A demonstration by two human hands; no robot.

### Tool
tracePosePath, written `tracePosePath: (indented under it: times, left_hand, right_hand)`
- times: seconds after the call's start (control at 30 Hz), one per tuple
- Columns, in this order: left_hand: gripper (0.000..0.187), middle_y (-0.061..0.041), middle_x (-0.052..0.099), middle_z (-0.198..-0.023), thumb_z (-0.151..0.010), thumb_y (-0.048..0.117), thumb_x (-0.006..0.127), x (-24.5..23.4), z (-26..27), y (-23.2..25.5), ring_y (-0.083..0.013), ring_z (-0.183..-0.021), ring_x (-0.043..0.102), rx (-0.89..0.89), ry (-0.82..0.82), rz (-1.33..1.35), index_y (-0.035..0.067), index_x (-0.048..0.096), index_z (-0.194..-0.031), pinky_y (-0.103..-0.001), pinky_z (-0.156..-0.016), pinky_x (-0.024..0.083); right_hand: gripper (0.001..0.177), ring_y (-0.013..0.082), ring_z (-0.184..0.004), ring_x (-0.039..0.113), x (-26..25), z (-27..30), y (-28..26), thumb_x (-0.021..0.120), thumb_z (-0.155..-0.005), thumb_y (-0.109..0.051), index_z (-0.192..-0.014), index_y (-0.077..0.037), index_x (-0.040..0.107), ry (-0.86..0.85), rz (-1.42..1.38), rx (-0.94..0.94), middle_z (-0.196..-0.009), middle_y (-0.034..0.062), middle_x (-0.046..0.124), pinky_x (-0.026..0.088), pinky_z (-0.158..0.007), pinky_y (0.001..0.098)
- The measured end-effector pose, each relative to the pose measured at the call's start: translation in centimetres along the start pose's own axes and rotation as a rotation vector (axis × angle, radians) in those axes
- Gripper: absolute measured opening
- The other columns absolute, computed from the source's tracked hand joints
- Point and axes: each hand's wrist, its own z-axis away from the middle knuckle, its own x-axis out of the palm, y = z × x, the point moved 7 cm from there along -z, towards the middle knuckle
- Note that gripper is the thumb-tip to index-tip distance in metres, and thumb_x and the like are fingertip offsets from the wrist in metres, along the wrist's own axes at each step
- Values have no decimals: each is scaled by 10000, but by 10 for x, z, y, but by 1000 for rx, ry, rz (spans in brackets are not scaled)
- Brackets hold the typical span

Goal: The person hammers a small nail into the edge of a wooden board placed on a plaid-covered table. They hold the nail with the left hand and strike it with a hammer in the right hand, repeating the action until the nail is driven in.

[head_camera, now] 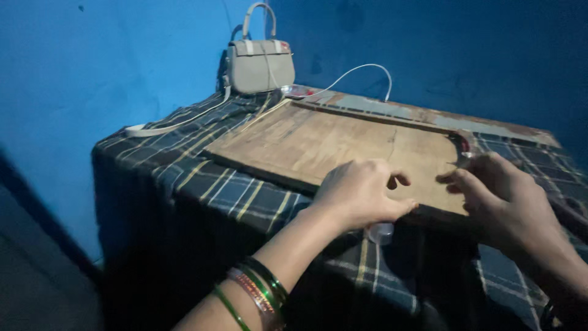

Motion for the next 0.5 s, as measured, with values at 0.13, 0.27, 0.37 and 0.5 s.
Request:
tracePosePath:
  times: [0.13, 0.27, 0.37, 0.5]
  left_hand:
    - [600, -79, 741, -1161, -724, 588, 698, 27, -26, 17, -269, -1125, 681, 110, -113, -74, 197, 758, -1175, -437, -917, 546]
    - [676, -93, 713, -1158, -667, 597, 740, 57, -36, 35, -279, -1151, 641, 245, -190, -125, 180, 735, -1198, -461, -905, 540]
    - [575, -92, 744, -1072, -657, 489, 760, 69, -37, 41, -284, -1115, 664, 297, -193, -154, 161, 760, -1129, -448, -898, 562]
    - [333, -66, 763, -1001, -677, 372, 750, 75, -38, 46, -258, -1067, 712, 331, -197, -135, 130, 793, -902, -442, -863, 586]
  right_hand:
    - [331, 389, -971, 733, -5, -26, 55, 560, -1083, -301, -1255, -31, 647, 0, -15, 237, -1107, 216, 745, 587, -758, 502]
    - [339, 235, -1075, 670, -11, -48, 90, 547, -1042, -331, -1209, -49, 636, 11, -275, 237, -1174, 121, 711, 570, -827, 445]
    - [310, 144, -1082, 672, -13, -52, 110, 539, -1013, -309, -1204, -80, 624, 38, -404, 273, -1193, 45, 703, 576, -860, 387]
    - [301, 246, -1002, 648, -12, -48, 119, 569, -1060, -282, -1233, -48, 647, 57, -314, 357, -1116, 115, 693, 531, -833, 416]
